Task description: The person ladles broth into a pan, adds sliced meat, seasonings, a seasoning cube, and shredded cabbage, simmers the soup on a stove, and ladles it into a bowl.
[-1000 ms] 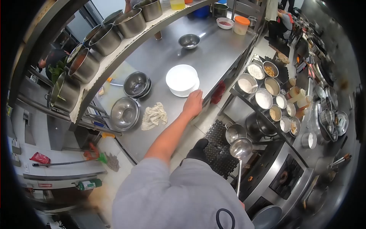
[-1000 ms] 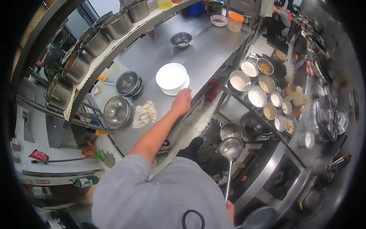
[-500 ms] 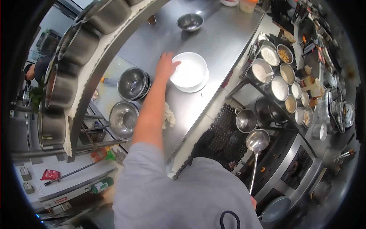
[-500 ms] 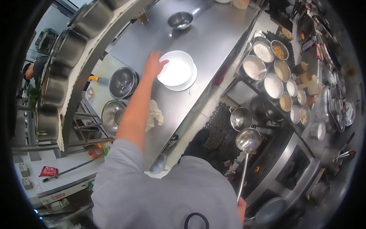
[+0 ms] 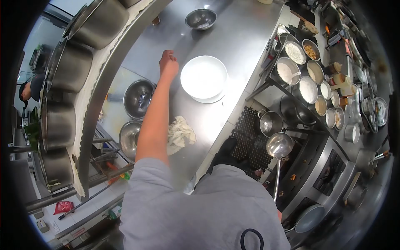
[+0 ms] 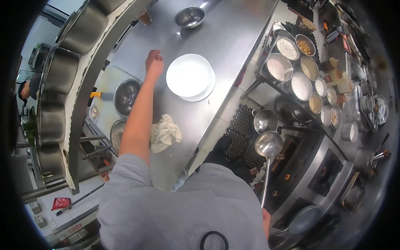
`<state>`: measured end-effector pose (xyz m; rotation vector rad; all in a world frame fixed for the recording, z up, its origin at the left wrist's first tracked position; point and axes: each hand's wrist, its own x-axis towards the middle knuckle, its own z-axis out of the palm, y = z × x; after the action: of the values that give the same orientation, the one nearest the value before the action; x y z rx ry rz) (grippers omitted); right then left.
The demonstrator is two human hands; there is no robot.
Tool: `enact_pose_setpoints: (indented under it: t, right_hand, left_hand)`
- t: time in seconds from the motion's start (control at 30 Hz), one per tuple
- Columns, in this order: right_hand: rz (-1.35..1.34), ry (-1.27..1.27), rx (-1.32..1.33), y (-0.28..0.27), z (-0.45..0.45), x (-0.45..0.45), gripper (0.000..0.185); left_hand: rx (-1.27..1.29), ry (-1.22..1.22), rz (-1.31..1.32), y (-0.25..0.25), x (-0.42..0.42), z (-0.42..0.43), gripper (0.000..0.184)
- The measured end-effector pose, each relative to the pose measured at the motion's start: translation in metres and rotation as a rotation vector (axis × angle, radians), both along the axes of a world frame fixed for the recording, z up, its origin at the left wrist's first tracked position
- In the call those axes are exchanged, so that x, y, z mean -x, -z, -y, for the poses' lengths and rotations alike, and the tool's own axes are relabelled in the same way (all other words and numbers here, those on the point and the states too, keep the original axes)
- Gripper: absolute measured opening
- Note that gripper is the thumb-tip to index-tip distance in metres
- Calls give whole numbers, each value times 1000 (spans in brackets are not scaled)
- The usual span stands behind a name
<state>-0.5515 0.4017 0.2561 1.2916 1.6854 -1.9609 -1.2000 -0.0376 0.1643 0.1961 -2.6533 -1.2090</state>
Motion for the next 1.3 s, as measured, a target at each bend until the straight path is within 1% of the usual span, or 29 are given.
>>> enact_pose_setpoints:
  t: [0.07, 0.13, 0.17, 0.23, 0.27, 0.33, 0.37, 0.43, 0.53, 0.57, 0.6, 0.63, 0.67, 0.73, 0.77, 0.83, 0.87, 0.93, 0.97, 1.03, 1.07, 1.13, 1.17, 1.23, 1.27, 1.3]
  right_hand:
    - [-12, 1, 0, 3, 3, 0, 17]
    - [-14, 1, 3, 4, 5, -1, 16]
    - [-14, -1, 3, 4, 6, -1, 16]
    - [-13, -1, 0, 5, 8, -2, 16]
    - [-17, -2, -3, 5, 10, -2, 16]
    - [-17, -1, -4, 5, 11, -3, 16]
    - [-17, 0, -3, 6, 12, -4, 16]
    - [-22, 10, 0, 8, 13, -6, 15]
    - [-35, 15, 5, 13, 15, -8, 15]
    - [-41, 14, 8, 16, 15, -8, 15]
    - [-43, 13, 8, 18, 15, -7, 15]
    - [-52, 11, 10, 21, 15, -7, 15]
    - [-57, 8, 9, 23, 15, -7, 15]
    - [-67, 7, 20, 28, 14, -8, 15]
    - [-80, 7, 26, 30, 13, -10, 15]
    - [-94, 4, 33, 36, 11, -11, 14]
    - [-104, 3, 36, 38, 11, -13, 14]
    - [-119, 2, 42, 43, 9, -13, 14]
    - [-129, 8, 58, 45, 9, -14, 14]
    - [-121, -22, 34, 50, 5, -15, 13]
    - [-119, -34, 23, 53, 3, -15, 13]
    - [-116, -53, 3, 59, 0, -18, 13]
    - [-115, -63, -4, 62, -2, -20, 14]
    - [-112, -93, -24, 68, -5, -26, 17]
    - [-111, -105, -35, 71, -7, -29, 19]
    - [-108, -114, -45, 73, -8, -33, 20]
  left_hand:
    - [-87, -56, 22, 4, 0, 0, 29]
    - [117, 203, -62, 10, 0, -7, 29]
    - [116, 203, -59, 0, -7, -15, 29]
    - [491, 382, 79, -35, -23, -32, 31]
    - [486, 381, 79, -30, -22, -31, 31]
    - [619, 447, -58, -21, -18, -32, 31]
    - [618, 451, -58, -19, -17, -35, 31]
    - [655, 406, 55, -21, -14, -40, 27]
    - [590, 383, 103, -33, -19, -40, 25]
    - [594, 384, 96, -25, -16, -34, 25]
    - [458, 203, -32, -12, -12, -25, 27]
    - [315, 23, -156, -12, -11, -22, 30]
    - [314, 24, -160, -12, -10, -18, 30]
    - [54, -151, -86, -19, -14, -9, 35]
    - [58, -156, -95, -26, -16, -7, 35]
    - [259, -196, 183, -41, -25, -8, 36]
    - [257, -197, 174, -50, -27, -12, 36]
    - [378, -73, 347, -66, -33, -17, 42]
    - [376, -79, 342, -64, -35, -19, 42]
    - [322, 164, 237, -46, -39, -20, 44]
    - [320, 160, 233, -36, -36, -15, 44]
    - [306, 327, 178, -19, -28, -8, 37]
    - [304, 326, 176, -15, -24, -6, 37]
    - [189, 127, 233, -13, -21, -4, 30]
    - [188, 128, 231, -1, -17, 2, 30]
    - [150, 55, 75, 11, -15, 8, 29]
